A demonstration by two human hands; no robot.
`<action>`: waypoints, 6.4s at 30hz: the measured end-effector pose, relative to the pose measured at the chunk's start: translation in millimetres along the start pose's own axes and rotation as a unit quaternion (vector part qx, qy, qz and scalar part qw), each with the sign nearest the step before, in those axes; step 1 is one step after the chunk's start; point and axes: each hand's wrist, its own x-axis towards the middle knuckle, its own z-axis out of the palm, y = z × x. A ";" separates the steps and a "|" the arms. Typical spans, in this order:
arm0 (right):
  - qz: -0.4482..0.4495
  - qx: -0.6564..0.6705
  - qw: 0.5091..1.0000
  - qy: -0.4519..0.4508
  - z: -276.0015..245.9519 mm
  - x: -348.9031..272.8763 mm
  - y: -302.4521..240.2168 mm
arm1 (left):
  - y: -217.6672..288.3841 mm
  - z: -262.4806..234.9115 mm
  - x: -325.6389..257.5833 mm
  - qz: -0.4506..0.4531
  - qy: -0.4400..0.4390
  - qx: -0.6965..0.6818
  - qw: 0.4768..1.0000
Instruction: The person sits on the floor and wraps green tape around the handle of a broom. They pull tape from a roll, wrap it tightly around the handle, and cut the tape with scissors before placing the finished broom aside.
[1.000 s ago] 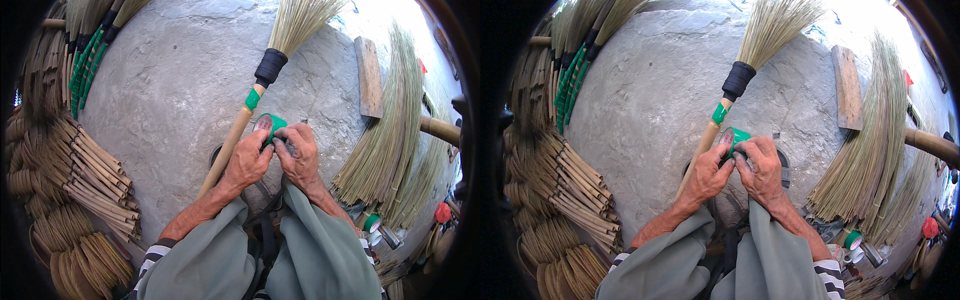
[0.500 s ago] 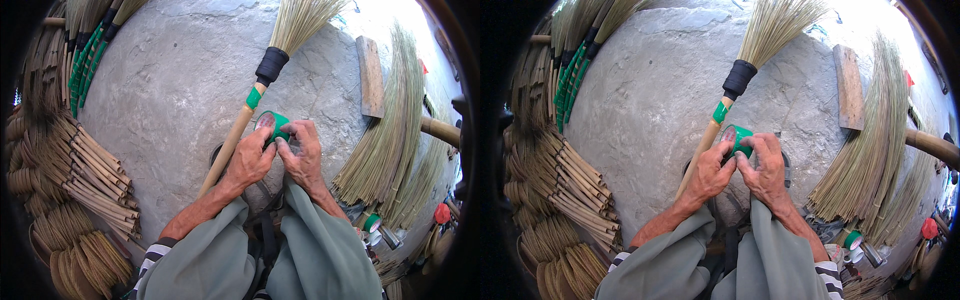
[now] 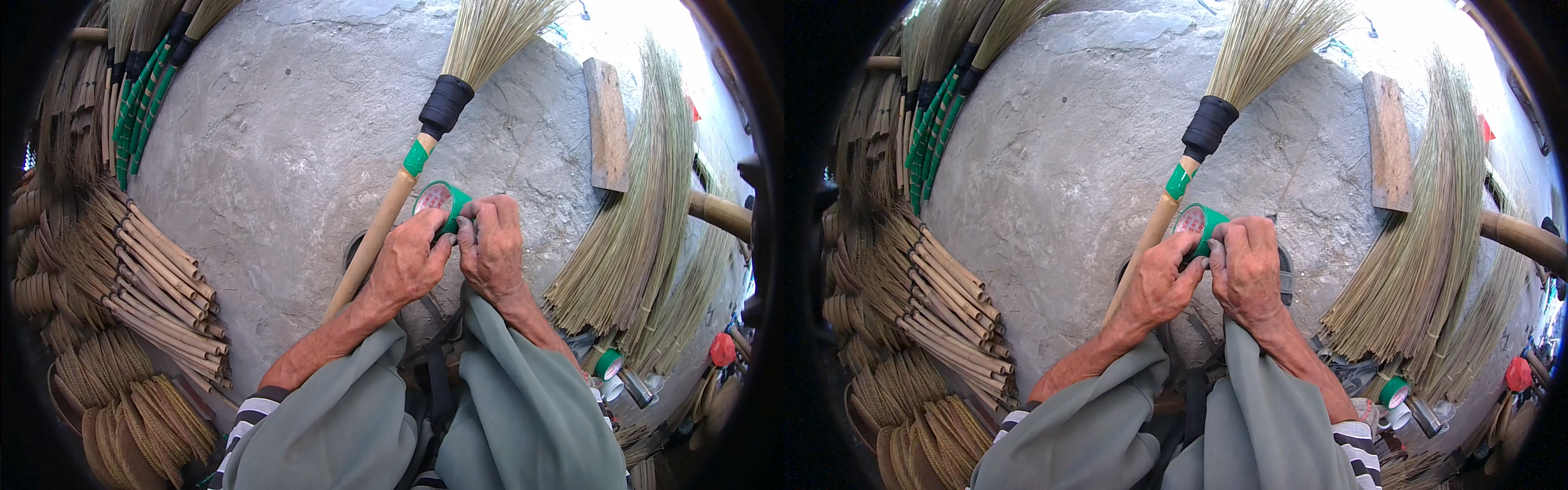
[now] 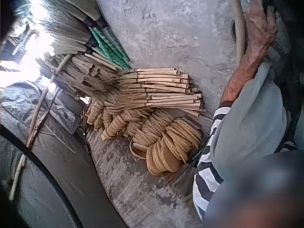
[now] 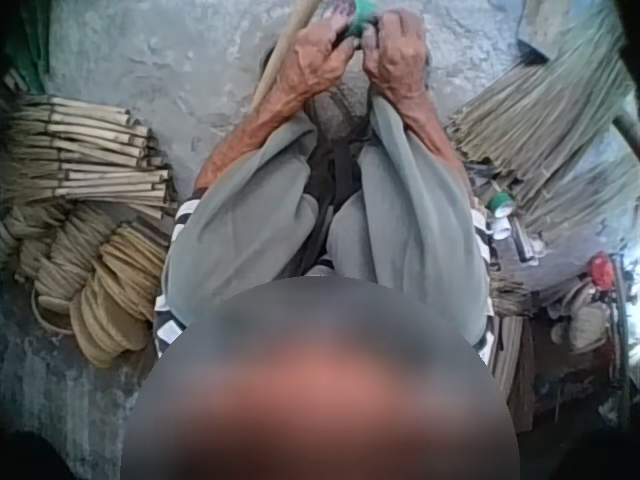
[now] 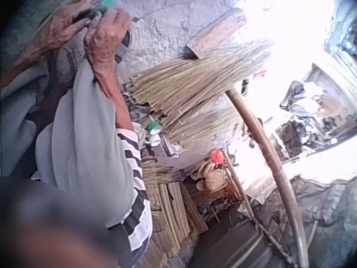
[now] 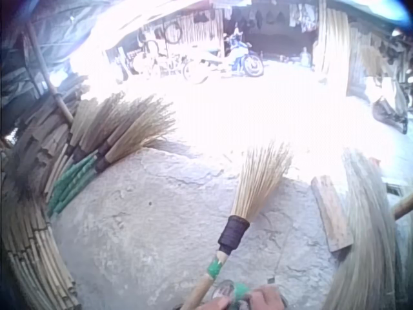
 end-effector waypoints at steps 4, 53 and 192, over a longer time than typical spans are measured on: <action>0.036 0.010 0.999 0.024 -0.2 -1.9 2.6 | 5.9 -1.3 0.5 -0.004 -0.009 -0.002 1.000; 0.095 0.095 0.991 -0.012 1.7 -5.6 1.4 | 6.9 -1.3 1.9 -0.030 0.001 0.020 0.999; 0.413 0.561 0.700 -0.161 4.3 -18.2 20.3 | -42.2 -29.9 -4.0 -0.242 0.048 -0.350 0.904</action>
